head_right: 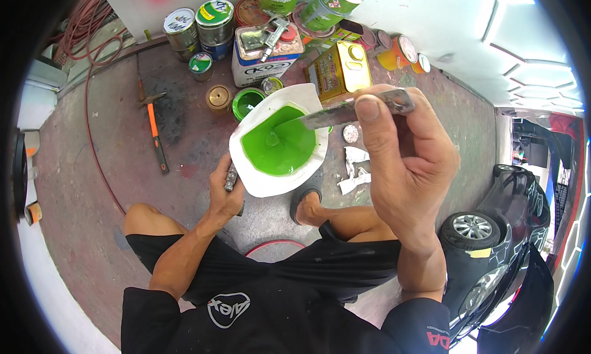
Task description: The person sits on the floor and mixes green paint in a small container using a metal rod. They pour the paint into a spray gun cup, add a clear liquid from a yellow tin, and stir the mixture. The person then stands and walks across the workshop with the spray gun.
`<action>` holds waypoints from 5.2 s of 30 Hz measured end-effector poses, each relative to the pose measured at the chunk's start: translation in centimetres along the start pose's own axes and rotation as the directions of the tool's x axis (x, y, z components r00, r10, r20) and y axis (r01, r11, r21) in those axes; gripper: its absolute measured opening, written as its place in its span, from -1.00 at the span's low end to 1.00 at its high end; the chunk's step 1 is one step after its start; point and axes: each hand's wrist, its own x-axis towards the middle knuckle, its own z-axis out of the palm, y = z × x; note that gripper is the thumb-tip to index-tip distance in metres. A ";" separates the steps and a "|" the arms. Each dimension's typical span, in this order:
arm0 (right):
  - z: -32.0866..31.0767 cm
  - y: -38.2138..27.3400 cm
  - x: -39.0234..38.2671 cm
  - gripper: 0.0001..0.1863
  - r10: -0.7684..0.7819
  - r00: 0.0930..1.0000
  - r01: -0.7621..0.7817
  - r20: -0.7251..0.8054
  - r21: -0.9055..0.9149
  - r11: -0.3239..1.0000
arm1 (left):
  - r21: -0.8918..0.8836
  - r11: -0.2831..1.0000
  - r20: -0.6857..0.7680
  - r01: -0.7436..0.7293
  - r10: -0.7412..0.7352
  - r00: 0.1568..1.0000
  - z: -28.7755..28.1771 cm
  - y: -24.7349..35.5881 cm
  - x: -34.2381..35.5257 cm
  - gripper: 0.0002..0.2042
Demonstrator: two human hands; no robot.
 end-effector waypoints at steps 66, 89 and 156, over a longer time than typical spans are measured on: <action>4.0 33.5 -3.3 -0.79 0.676 0.681 -0.451 0.282 0.889 0.083 | -0.101 0.974 -0.338 0.204 -0.226 0.914 -3.0 -3.4 2.0 -0.66; 18.6 35.4 -2.8 -0.78 0.573 0.577 -0.706 0.582 0.709 -0.009 | -0.013 0.985 -0.331 0.169 -0.164 0.929 -6.0 -3.8 0.1 -0.70; 14.3 15.7 5.1 -0.49 0.157 0.882 -0.372 0.444 0.452 0.811 | 0.061 0.995 -0.420 0.076 -0.043 0.907 -7.9 -10.2 -5.6 -0.68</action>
